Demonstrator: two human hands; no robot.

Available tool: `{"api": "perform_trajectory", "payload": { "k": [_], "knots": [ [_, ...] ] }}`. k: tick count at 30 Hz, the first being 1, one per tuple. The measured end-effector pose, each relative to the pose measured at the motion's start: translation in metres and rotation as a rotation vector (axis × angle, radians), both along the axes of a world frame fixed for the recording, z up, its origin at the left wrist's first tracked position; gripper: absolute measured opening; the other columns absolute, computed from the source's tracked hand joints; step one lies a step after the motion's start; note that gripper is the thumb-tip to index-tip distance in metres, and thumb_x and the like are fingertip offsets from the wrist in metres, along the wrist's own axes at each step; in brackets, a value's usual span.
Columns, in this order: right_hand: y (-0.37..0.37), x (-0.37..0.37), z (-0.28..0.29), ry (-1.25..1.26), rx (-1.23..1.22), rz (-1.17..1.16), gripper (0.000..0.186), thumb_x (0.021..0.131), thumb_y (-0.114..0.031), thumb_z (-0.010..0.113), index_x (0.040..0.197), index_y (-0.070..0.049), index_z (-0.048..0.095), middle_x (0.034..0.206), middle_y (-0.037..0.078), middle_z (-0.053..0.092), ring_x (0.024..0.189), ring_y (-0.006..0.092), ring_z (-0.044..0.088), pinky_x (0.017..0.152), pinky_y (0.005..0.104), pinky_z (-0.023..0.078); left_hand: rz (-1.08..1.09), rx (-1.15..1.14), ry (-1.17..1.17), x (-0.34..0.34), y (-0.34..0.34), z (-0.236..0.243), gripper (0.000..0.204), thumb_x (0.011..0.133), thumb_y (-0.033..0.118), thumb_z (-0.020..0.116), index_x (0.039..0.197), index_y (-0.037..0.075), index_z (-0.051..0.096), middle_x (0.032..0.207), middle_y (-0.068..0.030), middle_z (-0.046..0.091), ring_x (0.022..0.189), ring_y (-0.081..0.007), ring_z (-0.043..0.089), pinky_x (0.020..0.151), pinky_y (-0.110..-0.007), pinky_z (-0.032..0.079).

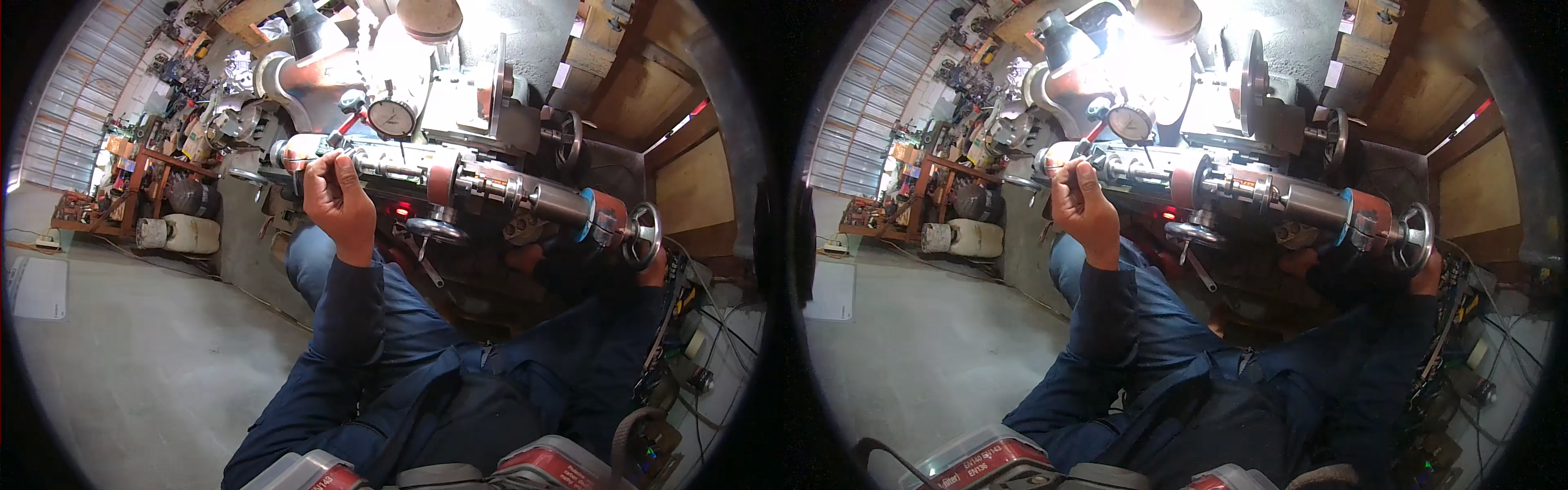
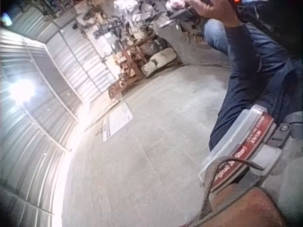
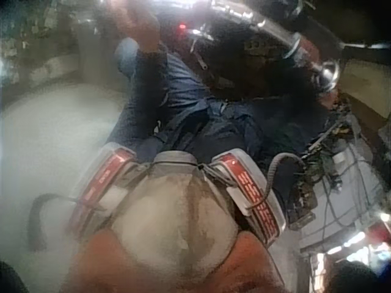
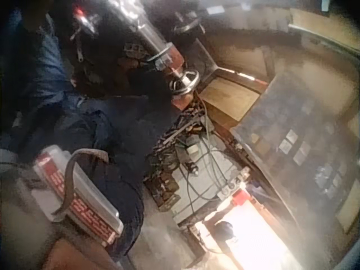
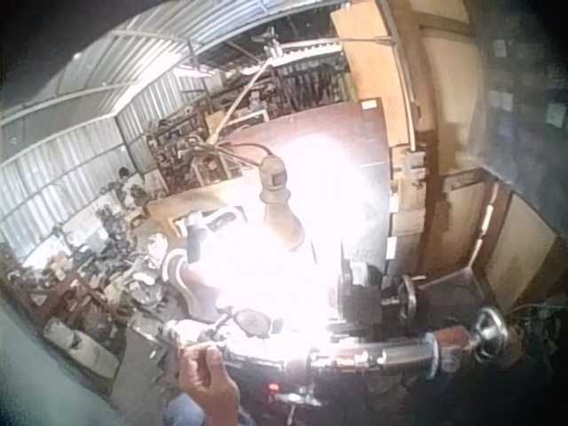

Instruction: The person uses a large industrial sharpening machine to sharpen a metal component, checking the alignment with a dial indicator and adjusting the component by hand and with a blue tool before bringing the grinding wheel into contact.

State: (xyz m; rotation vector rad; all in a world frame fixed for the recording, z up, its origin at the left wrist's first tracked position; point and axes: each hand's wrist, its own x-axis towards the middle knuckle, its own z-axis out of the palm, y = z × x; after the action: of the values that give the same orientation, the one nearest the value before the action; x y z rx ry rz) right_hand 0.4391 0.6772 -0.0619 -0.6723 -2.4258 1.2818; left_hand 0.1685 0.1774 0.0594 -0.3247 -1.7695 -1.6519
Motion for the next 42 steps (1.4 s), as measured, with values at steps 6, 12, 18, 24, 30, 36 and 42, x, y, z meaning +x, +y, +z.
{"api": "perform_trajectory", "payload": {
  "k": [6, 12, 18, 24, 30, 36, 42],
  "knots": [
    [-0.029, 0.017, 0.003, 0.094, -0.258, -0.167, 0.025, 0.098, -0.022, 0.055, 0.105, 0.0, 0.066, 0.085, 0.001, 0.063, 0.074, 0.0091, 0.056, 0.064, 0.0258, 0.045, -0.016, 0.0, -0.014, -0.004, -0.001, -0.003, 0.01, 0.098, 0.01, 0.057, 0.099, 0.001, 0.06, 0.073, 0.005, 0.053, 0.06, -0.0009, 0.044, 0.054, -0.016, 0.033],
    [-0.082, 0.02, 0.071, 0.092, -0.165, -0.44, 0.027, 0.099, -0.024, 0.052, 0.107, -0.002, 0.065, 0.074, -0.001, 0.057, 0.06, 0.0057, 0.046, 0.053, 0.0214, 0.035, -0.288, 0.188, -0.234, 0.013, 0.002, 0.014, 0.013, 0.099, 0.013, 0.054, 0.091, 0.003, 0.054, 0.068, 0.0018, 0.049, 0.057, -0.0044, 0.044, 0.051, -0.018, 0.034],
    [-0.259, -0.028, 0.136, 0.433, 0.029, -0.168, 0.025, 0.097, -0.018, 0.051, 0.113, -0.001, 0.06, 0.089, 0.008, 0.06, 0.072, 0.0132, 0.057, 0.066, 0.0246, 0.045, -0.693, -0.12, -0.009, 0.066, 0.05, 0.026, 0.004, 0.09, 0.003, 0.06, 0.088, 0.0, 0.059, 0.081, -0.0054, 0.056, 0.077, -0.0152, 0.053, 0.07, -0.028, 0.044],
    [-0.3, -0.091, 0.165, 0.35, 0.216, 0.449, 0.036, 0.089, -0.004, 0.06, 0.124, -0.006, 0.055, 0.095, 0.016, 0.067, 0.077, 0.0175, 0.069, 0.069, 0.0291, 0.052, -0.84, -0.038, -0.129, 0.096, 0.057, 0.017, 0.012, 0.085, 0.002, 0.065, 0.096, 0.0, 0.064, 0.09, -0.0091, 0.062, 0.083, -0.0199, 0.057, 0.075, -0.029, 0.045],
    [-0.266, -0.167, 0.228, 0.399, -0.191, 0.232, 0.024, 0.096, -0.007, 0.051, 0.119, -0.005, 0.057, 0.071, 0.003, 0.063, 0.054, 0.0058, 0.052, 0.051, 0.0218, 0.042, -0.436, 0.684, -0.799, 0.052, 0.041, -0.014, 0.025, 0.097, 0.024, 0.061, 0.106, 0.004, 0.049, 0.072, 0.0029, 0.047, 0.059, -0.0043, 0.044, 0.05, -0.019, 0.037],
    [-0.264, -0.234, 0.201, 0.447, -0.045, 0.318, 0.023, 0.097, -0.006, 0.05, 0.12, -0.005, 0.056, 0.072, 0.004, 0.063, 0.054, 0.0083, 0.055, 0.051, 0.0249, 0.044, -0.627, 0.499, -0.942, 0.031, 0.036, -0.008, 0.022, 0.092, 0.023, 0.067, 0.093, 0.003, 0.059, 0.065, 0.0051, 0.051, 0.053, -0.001, 0.045, 0.047, -0.018, 0.038],
    [-0.274, -0.245, 0.186, 0.392, 0.059, 0.325, 0.024, 0.097, -0.004, 0.049, 0.119, -0.007, 0.057, 0.072, 0.005, 0.062, 0.054, 0.0096, 0.057, 0.052, 0.0269, 0.046, -0.764, 0.424, -0.954, 0.016, 0.021, -0.037, 0.019, 0.091, 0.015, 0.068, 0.1, -0.001, 0.063, 0.076, -0.0019, 0.065, 0.055, -0.0019, 0.052, 0.045, -0.018, 0.035]
  ]
}}
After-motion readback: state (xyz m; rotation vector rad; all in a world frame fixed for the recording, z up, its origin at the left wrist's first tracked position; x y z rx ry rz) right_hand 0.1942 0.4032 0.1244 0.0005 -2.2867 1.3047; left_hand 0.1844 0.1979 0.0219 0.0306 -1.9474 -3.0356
